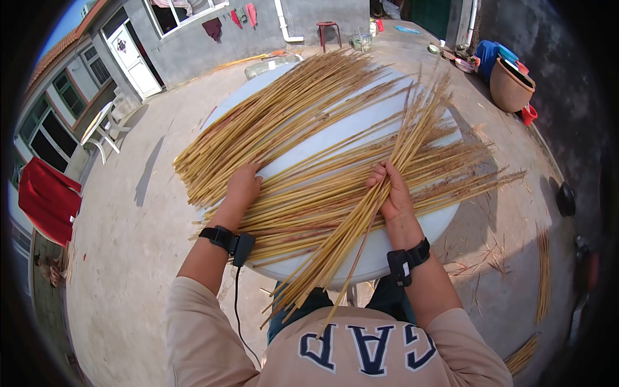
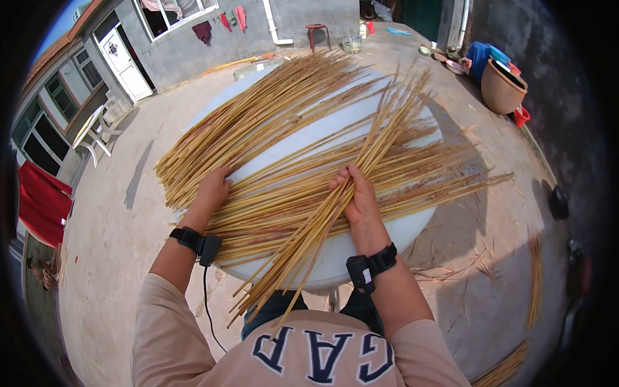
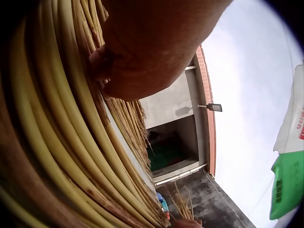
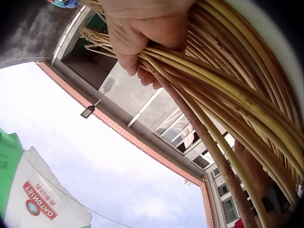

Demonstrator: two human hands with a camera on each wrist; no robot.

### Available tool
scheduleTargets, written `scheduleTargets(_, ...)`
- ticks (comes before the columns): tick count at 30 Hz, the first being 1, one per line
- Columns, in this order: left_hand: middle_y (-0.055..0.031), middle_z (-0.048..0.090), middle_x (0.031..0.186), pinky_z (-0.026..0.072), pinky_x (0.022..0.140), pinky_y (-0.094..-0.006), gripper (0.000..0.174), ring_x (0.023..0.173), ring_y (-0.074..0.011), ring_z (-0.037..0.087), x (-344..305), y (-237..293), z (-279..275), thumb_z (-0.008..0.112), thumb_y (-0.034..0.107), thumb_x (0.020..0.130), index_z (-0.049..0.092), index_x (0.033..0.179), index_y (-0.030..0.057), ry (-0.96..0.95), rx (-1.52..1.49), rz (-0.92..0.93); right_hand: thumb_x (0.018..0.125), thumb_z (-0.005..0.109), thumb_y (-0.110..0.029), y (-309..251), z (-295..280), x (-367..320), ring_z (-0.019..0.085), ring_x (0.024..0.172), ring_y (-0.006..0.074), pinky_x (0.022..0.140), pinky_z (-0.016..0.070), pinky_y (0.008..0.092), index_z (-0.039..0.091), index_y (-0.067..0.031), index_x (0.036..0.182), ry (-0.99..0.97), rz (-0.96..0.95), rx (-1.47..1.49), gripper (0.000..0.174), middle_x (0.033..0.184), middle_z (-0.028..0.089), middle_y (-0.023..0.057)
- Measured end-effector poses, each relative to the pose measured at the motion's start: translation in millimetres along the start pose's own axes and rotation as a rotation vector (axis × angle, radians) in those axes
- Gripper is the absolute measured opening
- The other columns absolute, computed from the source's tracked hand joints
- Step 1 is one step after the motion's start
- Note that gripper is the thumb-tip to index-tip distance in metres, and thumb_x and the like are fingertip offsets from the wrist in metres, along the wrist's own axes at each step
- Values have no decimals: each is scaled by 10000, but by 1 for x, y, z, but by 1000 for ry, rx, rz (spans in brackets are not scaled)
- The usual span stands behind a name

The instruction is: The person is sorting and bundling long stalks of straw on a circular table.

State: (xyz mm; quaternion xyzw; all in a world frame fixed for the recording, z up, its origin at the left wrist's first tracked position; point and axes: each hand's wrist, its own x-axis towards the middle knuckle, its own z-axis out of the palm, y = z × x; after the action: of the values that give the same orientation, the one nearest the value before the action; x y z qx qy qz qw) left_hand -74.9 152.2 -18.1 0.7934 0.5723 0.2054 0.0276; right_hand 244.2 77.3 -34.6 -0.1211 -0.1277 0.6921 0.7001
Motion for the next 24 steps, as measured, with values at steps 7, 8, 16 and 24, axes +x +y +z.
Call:
scheduleTargets(7,-155,591,847,455,685,-423,191,800,-334,566,7,-5,1,592,134,749,598,925,59,-43,85,-45,877,506,-155,-1,1,0,453,631,115,606,451,263,470,-61,832,-22,10,37,110,698,440,10)
scheduleTargets(8,-153,600,809,458,669,-424,186,778,-338,570,8,-3,-1,593,134,746,599,920,67,-89,79,-84,877,506,-155,-1,1,0,453,631,115,606,451,263,470,-61,832,-22,10,37,110,698,440,10)
scheduleTargets(16,-156,609,739,458,619,-422,155,719,-334,577,18,-9,9,620,179,728,613,858,94,45,169,-77,874,509,-152,0,-3,2,457,631,120,607,455,263,474,-57,836,-7,2,22,108,702,449,17)
scheduleTargets(24,-148,609,716,461,619,-419,117,706,-326,579,21,-10,7,633,181,696,624,757,82,-15,165,-96,871,514,-152,-1,-3,2,458,631,124,604,456,266,469,-57,829,-5,24,28,113,701,444,20)
